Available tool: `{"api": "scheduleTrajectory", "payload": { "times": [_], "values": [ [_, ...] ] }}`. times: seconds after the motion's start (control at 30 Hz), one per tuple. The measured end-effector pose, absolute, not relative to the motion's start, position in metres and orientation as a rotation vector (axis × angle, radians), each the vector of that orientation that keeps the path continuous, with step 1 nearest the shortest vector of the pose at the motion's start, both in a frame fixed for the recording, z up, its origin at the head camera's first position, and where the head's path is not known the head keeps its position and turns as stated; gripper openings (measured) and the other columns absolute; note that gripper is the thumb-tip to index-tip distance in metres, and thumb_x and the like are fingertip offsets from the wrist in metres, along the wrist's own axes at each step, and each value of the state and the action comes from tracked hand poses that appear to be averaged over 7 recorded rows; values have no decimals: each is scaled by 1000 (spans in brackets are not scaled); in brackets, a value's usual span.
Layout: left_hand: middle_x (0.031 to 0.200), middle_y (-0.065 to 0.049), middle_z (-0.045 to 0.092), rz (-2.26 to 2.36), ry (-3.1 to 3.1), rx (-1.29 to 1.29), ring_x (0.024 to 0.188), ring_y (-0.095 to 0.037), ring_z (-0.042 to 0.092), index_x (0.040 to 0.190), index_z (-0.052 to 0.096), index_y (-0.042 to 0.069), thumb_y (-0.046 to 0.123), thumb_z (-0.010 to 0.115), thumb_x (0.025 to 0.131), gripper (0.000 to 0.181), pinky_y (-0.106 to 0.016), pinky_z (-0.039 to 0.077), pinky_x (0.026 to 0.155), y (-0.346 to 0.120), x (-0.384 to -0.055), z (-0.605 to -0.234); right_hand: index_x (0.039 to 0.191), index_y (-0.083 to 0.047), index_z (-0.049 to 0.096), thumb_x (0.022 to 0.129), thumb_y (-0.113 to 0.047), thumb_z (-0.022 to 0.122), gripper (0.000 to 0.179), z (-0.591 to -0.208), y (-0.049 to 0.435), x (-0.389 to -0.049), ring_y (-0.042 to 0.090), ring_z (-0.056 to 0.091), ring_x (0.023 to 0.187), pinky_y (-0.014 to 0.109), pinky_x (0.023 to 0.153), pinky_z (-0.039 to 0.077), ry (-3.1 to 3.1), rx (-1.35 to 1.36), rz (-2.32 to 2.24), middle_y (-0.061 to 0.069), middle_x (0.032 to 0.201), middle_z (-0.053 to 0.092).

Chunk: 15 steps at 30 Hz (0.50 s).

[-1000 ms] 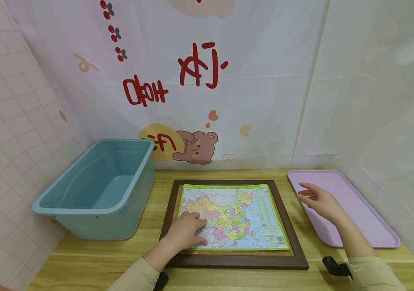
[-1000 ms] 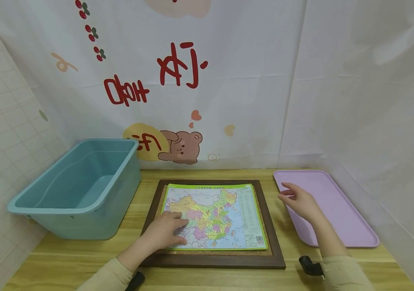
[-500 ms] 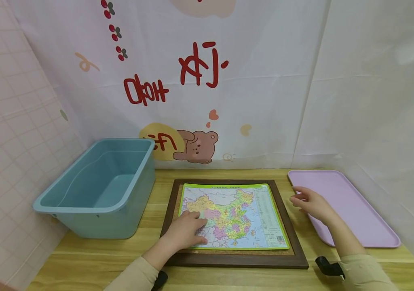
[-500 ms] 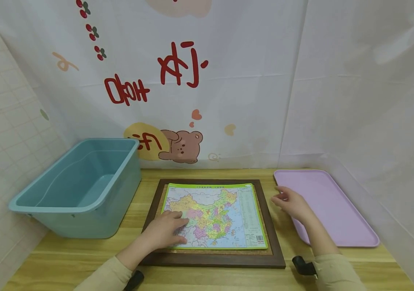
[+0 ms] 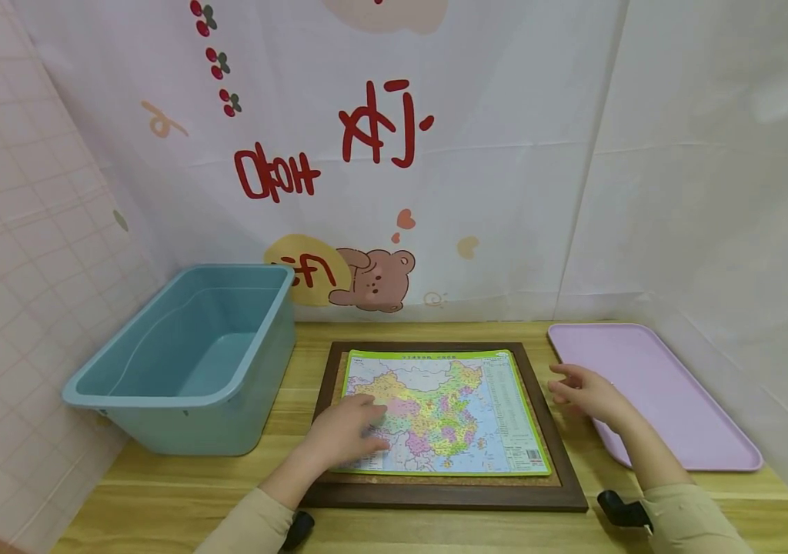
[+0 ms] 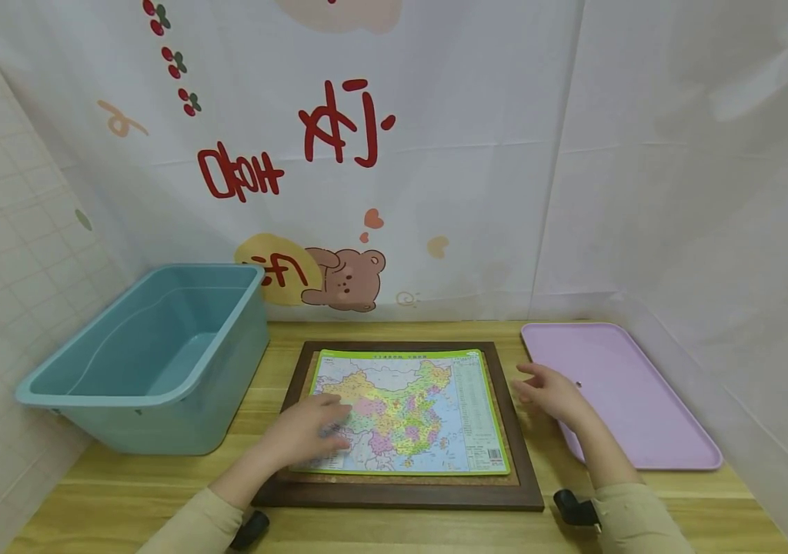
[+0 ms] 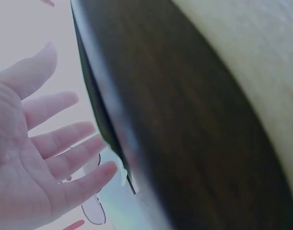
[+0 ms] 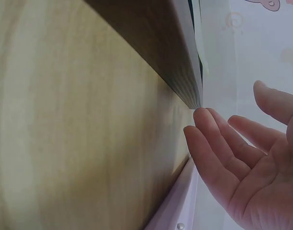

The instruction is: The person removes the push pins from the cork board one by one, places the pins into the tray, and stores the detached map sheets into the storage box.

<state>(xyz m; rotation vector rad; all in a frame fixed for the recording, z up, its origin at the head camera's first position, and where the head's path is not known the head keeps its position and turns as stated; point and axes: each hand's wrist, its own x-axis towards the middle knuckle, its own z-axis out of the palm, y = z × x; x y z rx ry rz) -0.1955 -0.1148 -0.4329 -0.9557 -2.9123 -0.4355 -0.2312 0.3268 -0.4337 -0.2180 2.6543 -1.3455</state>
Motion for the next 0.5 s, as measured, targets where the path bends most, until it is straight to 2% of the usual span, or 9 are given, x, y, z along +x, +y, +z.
{"api": "scheduleTrajectory", "payload": {
  "times": [0.2, 0.5],
  "values": [
    [129, -22, 60, -484, -2889, -933, 117, -38, 58, 126, 67, 2, 38, 77, 86, 55, -52, 50, 90, -118, -196, -428, 143, 16, 35, 102, -19, 58, 58, -438, 327, -231, 25, 66, 90, 41, 74, 57, 2582, -184, -1383, 25, 110, 65],
    [133, -23, 57, -622, -2879, -869, 122, -42, 54, 130, 65, 3, 33, 78, 86, 55, -55, 46, 97, -126, -198, -424, 143, 17, 30, 103, -22, 55, 61, -442, 326, -232, 23, 64, 86, 42, 71, 57, 2503, -114, -1388, 22, 110, 63]
  ]
}}
